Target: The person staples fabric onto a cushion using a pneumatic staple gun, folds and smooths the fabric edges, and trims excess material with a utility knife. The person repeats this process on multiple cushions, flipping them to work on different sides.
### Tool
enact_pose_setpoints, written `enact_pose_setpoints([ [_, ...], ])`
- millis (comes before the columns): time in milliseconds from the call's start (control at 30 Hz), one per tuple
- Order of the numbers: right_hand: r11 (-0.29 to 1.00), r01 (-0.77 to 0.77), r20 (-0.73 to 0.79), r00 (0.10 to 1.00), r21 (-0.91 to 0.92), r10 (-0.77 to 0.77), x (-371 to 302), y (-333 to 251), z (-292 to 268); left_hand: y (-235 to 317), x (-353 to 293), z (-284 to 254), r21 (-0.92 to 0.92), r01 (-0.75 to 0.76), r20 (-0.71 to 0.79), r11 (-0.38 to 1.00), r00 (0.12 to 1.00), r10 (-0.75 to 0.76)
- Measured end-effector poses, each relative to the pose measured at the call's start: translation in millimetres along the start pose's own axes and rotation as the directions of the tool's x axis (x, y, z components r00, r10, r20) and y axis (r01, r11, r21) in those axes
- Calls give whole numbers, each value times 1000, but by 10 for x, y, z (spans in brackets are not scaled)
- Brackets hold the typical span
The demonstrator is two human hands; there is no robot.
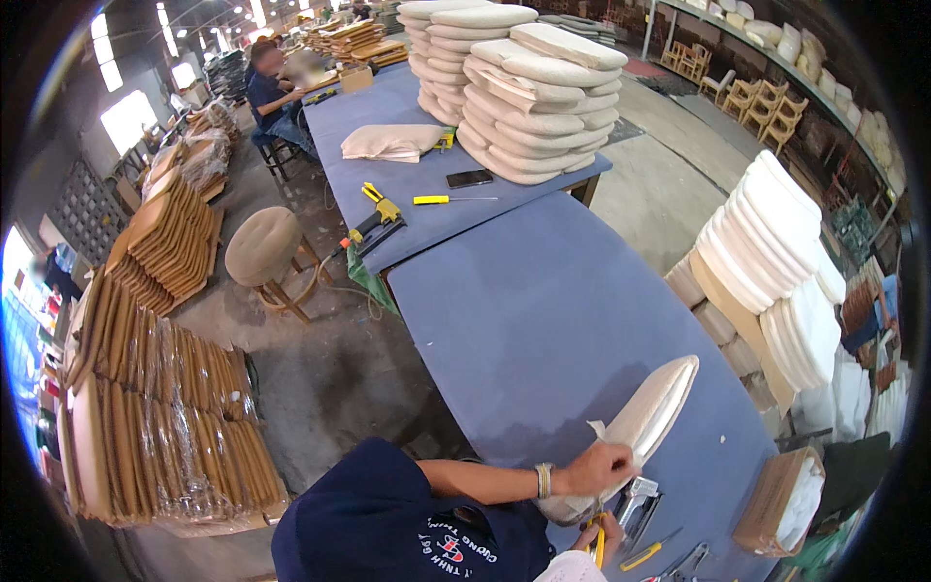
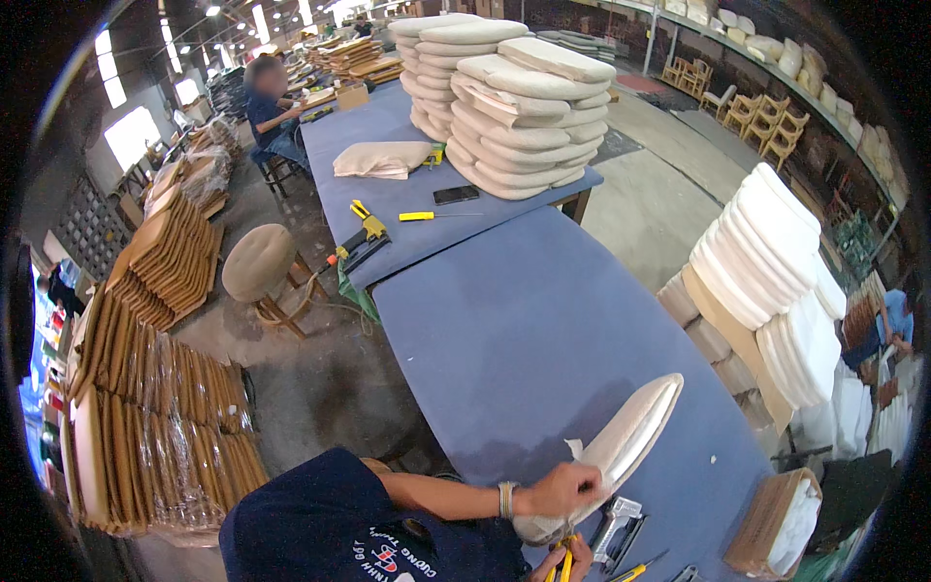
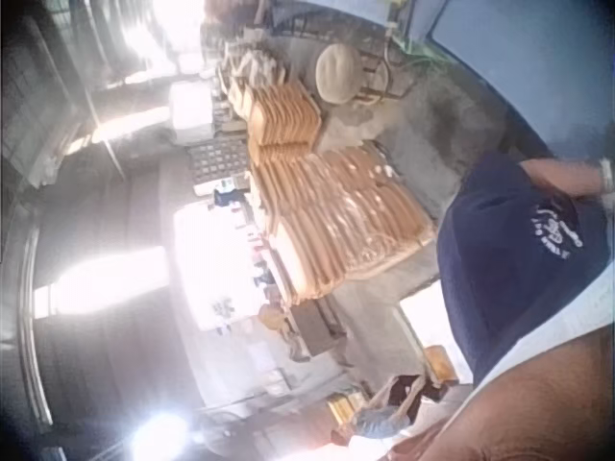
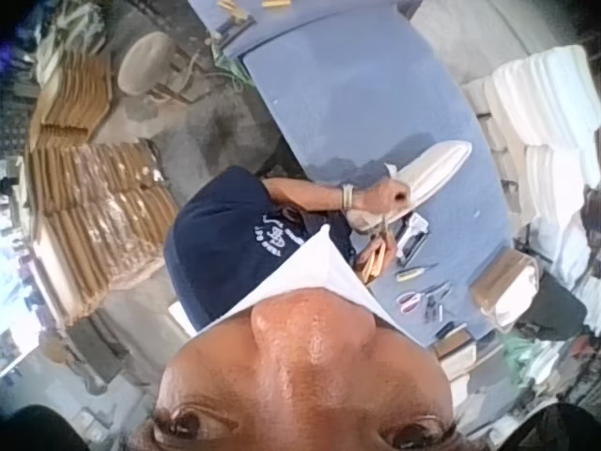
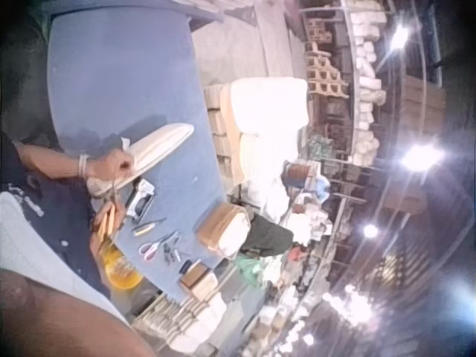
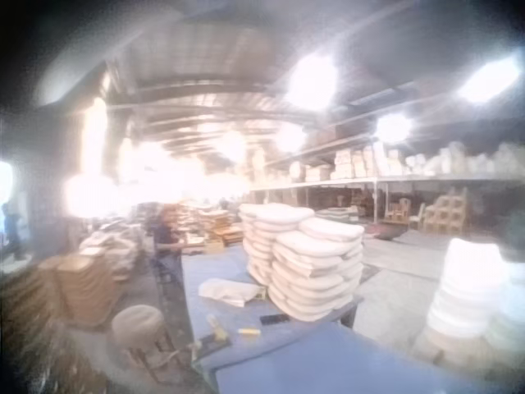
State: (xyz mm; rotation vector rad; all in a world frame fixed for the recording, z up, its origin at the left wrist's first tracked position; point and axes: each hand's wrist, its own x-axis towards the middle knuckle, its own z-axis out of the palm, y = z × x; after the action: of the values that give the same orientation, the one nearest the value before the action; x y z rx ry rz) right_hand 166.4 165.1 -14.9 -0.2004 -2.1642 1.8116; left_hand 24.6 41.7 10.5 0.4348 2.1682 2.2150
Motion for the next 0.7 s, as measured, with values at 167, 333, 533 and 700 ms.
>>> enact_pose_setpoints([
  [167, 981, 180, -27, 983, -68, -183, 50, 175, 127, -318, -41, -308, 124, 145, -11, 982, 989, -145],
  [333, 940, 265, 48, 964, -215, -261, 163, -207, 268, -215, -348, -505, 113, 343, 67, 932, 934, -352],
  [533, 946, 217, 12, 975, -241, -221, 106, -362, 307, 211, -331, -429, 497, 6, 186, 868, 976, -113],
  [700, 950, 207, -46, 974, -233, -223, 50, -328, 379, 60, -285, -482, 509, -4, 211, 861, 970, -120],
])
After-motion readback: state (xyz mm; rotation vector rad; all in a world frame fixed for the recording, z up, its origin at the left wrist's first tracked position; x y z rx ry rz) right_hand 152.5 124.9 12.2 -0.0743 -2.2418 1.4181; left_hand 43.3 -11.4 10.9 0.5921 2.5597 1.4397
